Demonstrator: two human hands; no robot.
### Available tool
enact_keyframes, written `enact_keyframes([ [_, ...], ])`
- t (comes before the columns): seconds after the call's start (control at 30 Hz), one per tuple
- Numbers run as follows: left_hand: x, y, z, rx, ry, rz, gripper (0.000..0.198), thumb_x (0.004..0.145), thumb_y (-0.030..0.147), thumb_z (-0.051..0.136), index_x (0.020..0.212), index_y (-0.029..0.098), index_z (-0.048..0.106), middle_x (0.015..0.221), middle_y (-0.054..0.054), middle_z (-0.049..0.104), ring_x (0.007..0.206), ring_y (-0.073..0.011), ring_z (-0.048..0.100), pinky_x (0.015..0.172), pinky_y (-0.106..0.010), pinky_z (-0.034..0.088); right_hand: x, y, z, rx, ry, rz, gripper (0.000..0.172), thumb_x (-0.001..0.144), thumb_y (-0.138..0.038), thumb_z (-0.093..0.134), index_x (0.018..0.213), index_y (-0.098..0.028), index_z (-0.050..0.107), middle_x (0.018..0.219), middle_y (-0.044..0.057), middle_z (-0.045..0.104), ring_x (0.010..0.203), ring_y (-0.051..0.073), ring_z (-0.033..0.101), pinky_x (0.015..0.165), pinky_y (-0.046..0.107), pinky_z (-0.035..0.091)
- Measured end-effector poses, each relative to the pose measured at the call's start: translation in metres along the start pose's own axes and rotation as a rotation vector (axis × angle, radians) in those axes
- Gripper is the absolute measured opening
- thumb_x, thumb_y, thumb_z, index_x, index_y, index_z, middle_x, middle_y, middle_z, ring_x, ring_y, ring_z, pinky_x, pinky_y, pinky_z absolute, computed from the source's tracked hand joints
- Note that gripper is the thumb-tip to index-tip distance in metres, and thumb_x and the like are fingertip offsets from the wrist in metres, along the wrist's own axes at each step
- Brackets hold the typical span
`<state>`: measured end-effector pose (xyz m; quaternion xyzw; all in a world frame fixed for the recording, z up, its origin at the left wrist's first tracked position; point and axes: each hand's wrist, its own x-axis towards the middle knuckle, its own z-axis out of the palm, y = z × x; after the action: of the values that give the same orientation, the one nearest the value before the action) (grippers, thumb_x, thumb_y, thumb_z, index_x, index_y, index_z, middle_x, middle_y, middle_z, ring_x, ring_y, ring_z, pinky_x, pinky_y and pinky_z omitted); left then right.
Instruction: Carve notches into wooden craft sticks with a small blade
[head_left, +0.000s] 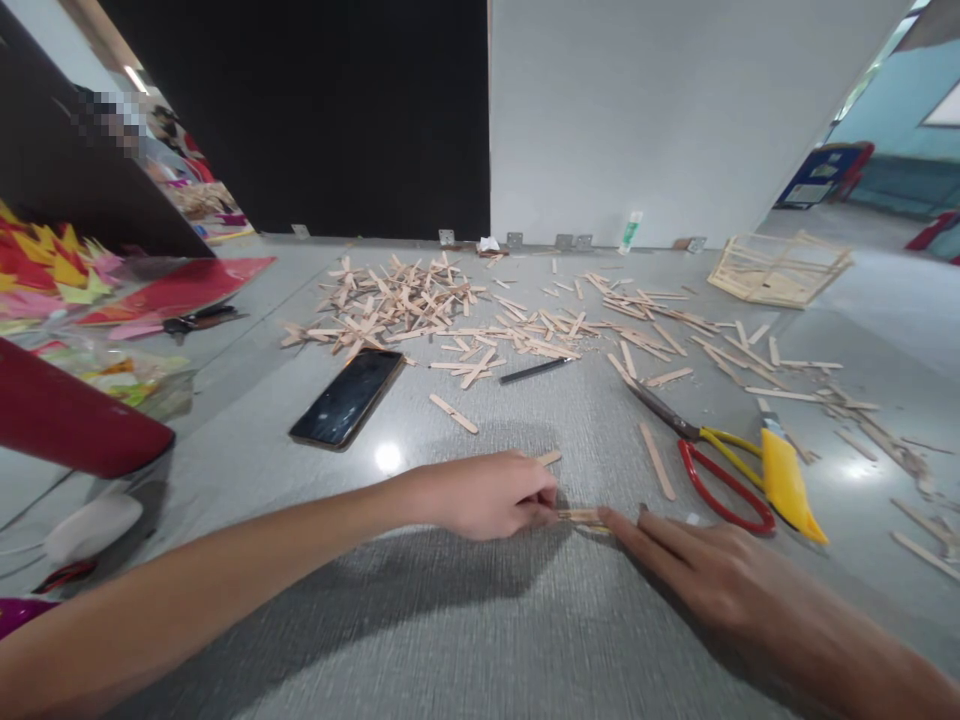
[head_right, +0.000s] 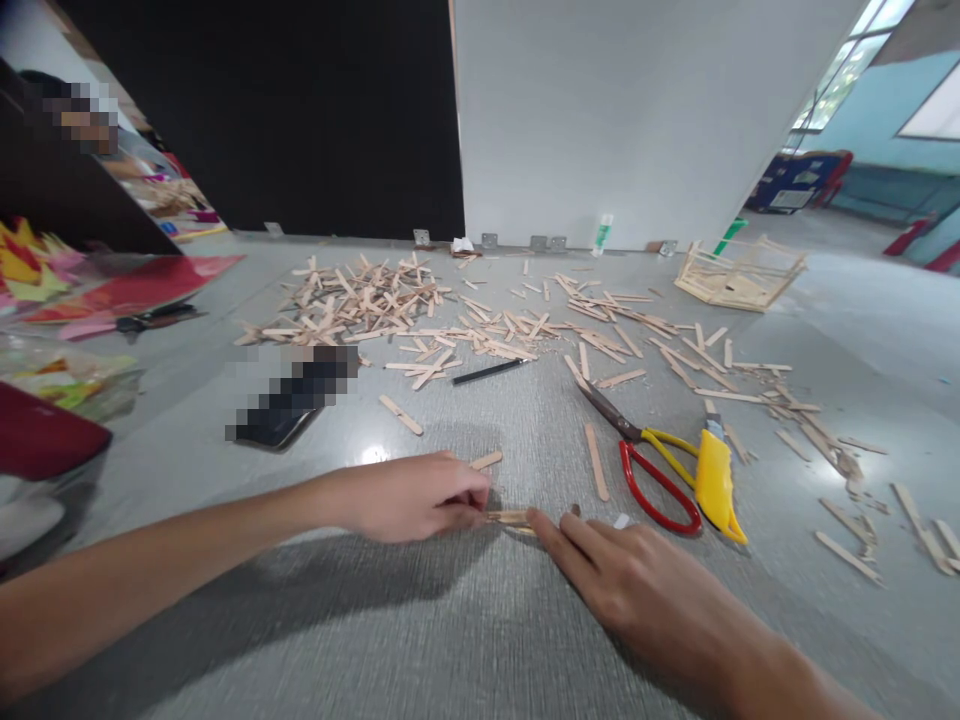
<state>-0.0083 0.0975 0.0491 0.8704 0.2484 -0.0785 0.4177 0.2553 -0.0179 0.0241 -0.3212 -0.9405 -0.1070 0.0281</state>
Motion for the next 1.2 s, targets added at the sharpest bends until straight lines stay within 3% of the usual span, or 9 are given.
enact_keyframes([
  [0.3,0.001,-0.002,0.001,0.011,-0.001,0.023,0.019,0.100,0.021,0.053,0.091,0.017,0.070,0.073,-0.002,0.063,0.067,-0.0171,0.058,0.059,-0.026,0.036,0.009,0.005,-0.010,0.062,-0.005,0.002,0.047,0.107,-0.006,0.016,0.140,-0.009,0.050,0.087,0.005,0.072,0.065,0.020,0.073,0.054,0.033,0.055],
  [0.57,0.000,0.001,0.001,0.020,0.011,0.034,0.020,0.098,0.015,0.053,0.087,0.018,0.070,0.068,0.000,0.059,0.062,-0.0159,0.055,0.058,-0.026,0.035,0.011,0.021,-0.007,0.282,-0.070,0.039,0.048,0.099,0.001,0.038,0.142,-0.016,0.051,0.096,0.005,0.075,0.076,0.021,0.077,0.061,0.032,0.052],
  [0.7,0.001,-0.001,0.002,0.025,0.013,0.044,0.019,0.098,0.016,0.055,0.087,0.018,0.070,0.071,0.000,0.062,0.065,-0.0164,0.057,0.060,-0.026,0.036,0.011,0.023,-0.002,0.318,-0.053,0.064,0.044,0.101,0.000,0.037,0.138,-0.017,0.055,0.094,0.004,0.075,0.074,0.018,0.075,0.060,0.030,0.048],
  [0.87,0.003,-0.005,0.003,0.025,0.006,0.051,0.019,0.099,0.020,0.054,0.090,0.019,0.071,0.072,-0.001,0.063,0.066,-0.0171,0.059,0.061,-0.026,0.038,0.011,0.020,-0.001,0.301,-0.030,0.050,0.037,0.110,-0.011,0.030,0.138,-0.015,0.055,0.089,0.004,0.072,0.068,0.019,0.071,0.058,0.031,0.045],
  [1.2,0.003,-0.005,0.003,0.033,0.003,0.051,0.018,0.101,0.021,0.054,0.091,0.018,0.069,0.072,-0.001,0.062,0.066,-0.0170,0.058,0.059,-0.026,0.037,0.009,0.016,-0.009,0.129,-0.023,-0.002,0.046,0.111,-0.011,0.015,0.140,-0.013,0.051,0.095,0.008,0.076,0.070,0.020,0.076,0.057,0.031,0.054],
])
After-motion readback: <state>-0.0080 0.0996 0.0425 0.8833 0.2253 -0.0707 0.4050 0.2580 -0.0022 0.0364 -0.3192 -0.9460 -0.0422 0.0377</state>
